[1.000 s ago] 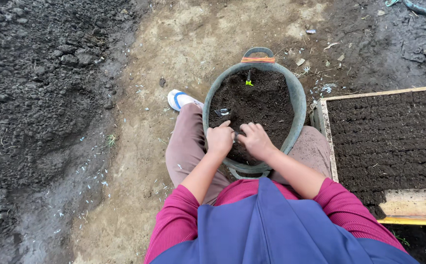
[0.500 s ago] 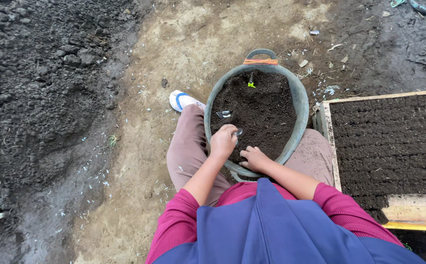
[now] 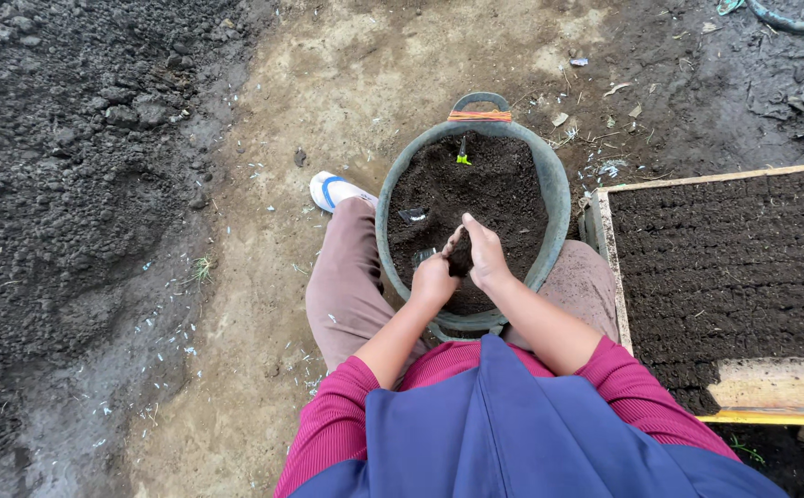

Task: The person sits on the ground and repeatedly scoops soil from a bucket into a wooden seed tray. They use their hands to mix the soil and place small seed packets into the tray, continuing the process of filling and arranging the soil.

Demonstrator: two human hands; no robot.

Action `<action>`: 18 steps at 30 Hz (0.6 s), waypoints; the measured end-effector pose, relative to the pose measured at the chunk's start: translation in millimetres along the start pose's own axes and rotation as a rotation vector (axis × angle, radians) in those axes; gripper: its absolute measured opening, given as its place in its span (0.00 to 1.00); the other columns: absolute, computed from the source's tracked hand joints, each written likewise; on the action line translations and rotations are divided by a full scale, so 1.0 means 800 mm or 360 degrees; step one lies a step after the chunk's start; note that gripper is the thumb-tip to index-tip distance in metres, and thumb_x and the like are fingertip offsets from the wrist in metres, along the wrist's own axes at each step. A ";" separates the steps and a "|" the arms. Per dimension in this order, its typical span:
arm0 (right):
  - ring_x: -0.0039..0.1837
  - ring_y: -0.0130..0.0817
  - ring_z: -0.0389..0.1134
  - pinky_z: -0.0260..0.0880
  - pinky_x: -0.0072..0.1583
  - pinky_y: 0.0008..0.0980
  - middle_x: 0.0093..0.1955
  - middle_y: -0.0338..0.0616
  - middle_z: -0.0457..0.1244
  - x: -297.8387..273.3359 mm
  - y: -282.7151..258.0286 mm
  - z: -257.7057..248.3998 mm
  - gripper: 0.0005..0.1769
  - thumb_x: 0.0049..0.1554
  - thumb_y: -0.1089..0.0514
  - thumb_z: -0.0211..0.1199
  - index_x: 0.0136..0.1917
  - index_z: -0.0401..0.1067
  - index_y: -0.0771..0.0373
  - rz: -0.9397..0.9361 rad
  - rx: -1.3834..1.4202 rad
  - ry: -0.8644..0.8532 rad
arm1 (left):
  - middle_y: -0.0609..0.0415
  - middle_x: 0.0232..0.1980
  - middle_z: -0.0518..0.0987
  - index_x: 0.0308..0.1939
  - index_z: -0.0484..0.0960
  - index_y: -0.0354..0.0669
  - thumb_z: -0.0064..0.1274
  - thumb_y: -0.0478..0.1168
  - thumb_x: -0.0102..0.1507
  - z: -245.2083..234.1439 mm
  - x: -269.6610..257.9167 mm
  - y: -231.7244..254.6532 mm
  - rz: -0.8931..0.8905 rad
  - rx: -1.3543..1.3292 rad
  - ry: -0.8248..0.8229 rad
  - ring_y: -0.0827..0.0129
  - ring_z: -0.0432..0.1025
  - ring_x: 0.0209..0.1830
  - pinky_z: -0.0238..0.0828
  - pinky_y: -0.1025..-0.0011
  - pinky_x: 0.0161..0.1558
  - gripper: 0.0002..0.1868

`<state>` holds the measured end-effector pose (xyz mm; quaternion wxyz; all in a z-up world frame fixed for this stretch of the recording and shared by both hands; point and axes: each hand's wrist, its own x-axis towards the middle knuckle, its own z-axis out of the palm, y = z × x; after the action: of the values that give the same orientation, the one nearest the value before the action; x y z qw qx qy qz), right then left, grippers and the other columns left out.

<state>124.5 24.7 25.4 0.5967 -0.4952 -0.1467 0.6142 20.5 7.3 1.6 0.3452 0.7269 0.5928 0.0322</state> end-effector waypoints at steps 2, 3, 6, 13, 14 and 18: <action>0.28 0.38 0.66 0.67 0.32 0.30 0.24 0.52 0.61 0.002 0.008 -0.003 0.24 0.58 0.50 0.54 0.26 0.65 0.67 -0.0082 -0.0102 -0.0040 | 0.49 0.42 0.77 0.43 0.77 0.36 0.54 0.42 0.48 0.005 0.006 -0.008 -0.0006 -0.0018 -0.0017 0.51 0.73 0.46 0.72 0.57 0.46 0.21; 0.29 0.37 0.65 0.66 0.34 0.27 0.24 0.51 0.60 0.003 0.011 -0.005 0.25 0.59 0.51 0.53 0.25 0.65 0.66 -0.0167 -0.0200 -0.0078 | 0.48 0.40 0.76 0.38 0.78 0.36 0.56 0.43 0.46 0.008 0.008 -0.011 -0.0009 -0.0031 -0.0034 0.50 0.73 0.45 0.73 0.56 0.45 0.20; 0.36 0.29 0.63 0.61 0.47 0.24 0.28 0.42 0.62 -0.011 0.007 -0.004 0.24 0.61 0.51 0.51 0.25 0.66 0.62 -0.0372 -0.0627 -0.0203 | 0.42 0.37 0.76 0.35 0.74 0.32 0.57 0.40 0.44 -0.023 -0.010 0.013 -0.0065 -0.0232 -0.0036 0.45 0.71 0.47 0.71 0.54 0.47 0.19; 0.55 0.38 0.66 0.64 0.56 0.40 0.47 0.39 0.66 -0.050 -0.066 0.012 0.09 0.56 0.49 0.55 0.48 0.72 0.47 -0.0432 -0.1727 -0.0469 | 0.51 0.34 0.80 0.35 0.76 0.39 0.62 0.42 0.41 -0.039 0.002 0.003 -0.0097 -0.0331 0.0007 0.55 0.73 0.47 0.71 0.60 0.46 0.21; 0.57 0.42 0.65 0.64 0.58 0.43 0.51 0.42 0.65 -0.048 -0.073 0.005 0.11 0.53 0.58 0.54 0.49 0.72 0.53 -0.0617 -0.1918 -0.0612 | 0.51 0.38 0.79 0.38 0.78 0.42 0.59 0.42 0.43 -0.053 -0.003 0.008 0.0006 -0.0305 0.0036 0.54 0.72 0.49 0.71 0.60 0.48 0.19; 0.66 0.52 0.58 0.59 0.65 0.48 0.65 0.50 0.57 -0.025 -0.066 -0.026 0.43 0.39 0.60 0.69 0.68 0.59 0.57 -0.0259 -0.2602 -0.0755 | 0.60 0.43 0.76 0.43 0.80 0.49 0.50 0.36 0.48 -0.036 0.016 -0.025 0.0105 -0.0511 0.0104 0.76 0.76 0.26 0.72 0.72 0.47 0.19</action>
<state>167.5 11.8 65.2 0.0477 -0.6163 -0.6997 0.3581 -5.4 32.9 7.9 0.4362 0.6801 0.5667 0.1614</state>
